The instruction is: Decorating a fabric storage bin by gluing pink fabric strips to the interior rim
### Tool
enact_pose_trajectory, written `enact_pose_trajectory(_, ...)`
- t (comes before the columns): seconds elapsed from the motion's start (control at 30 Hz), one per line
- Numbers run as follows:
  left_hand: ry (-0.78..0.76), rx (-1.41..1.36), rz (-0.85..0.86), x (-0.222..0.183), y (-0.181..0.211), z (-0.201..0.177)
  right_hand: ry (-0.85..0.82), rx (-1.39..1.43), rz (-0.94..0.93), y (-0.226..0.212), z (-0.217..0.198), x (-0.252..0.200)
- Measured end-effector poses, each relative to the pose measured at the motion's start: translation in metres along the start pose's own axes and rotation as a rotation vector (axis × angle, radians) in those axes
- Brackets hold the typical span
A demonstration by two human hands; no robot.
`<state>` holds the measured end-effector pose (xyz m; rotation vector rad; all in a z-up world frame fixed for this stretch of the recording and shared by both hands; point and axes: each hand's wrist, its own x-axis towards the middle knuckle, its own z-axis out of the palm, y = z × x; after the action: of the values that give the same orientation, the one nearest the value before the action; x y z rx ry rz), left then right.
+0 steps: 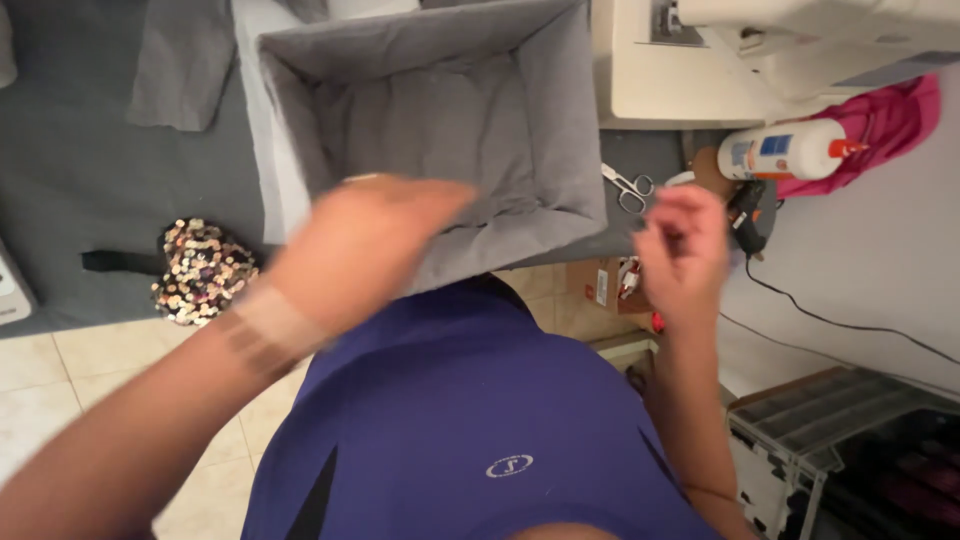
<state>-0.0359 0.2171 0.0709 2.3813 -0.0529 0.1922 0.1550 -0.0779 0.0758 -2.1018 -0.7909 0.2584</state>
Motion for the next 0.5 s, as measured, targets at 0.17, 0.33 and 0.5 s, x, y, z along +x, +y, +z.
enact_pose_trajectory(0.17,0.042,0.516,0.012,0.088,-0.046,0.136,-0.031,0.010,-0.105,0.015,0.032,0.023)
enact_pose_trajectory(0.33,0.078,0.591,-0.039,0.120,-0.071,0.186,-0.119,-0.117,-0.247,0.029,0.038,0.034)
enact_pose_trajectory(0.5,0.189,0.643,0.012,0.123,-0.077,0.201,-0.114,-0.070,-0.233,0.044,0.037,0.041)
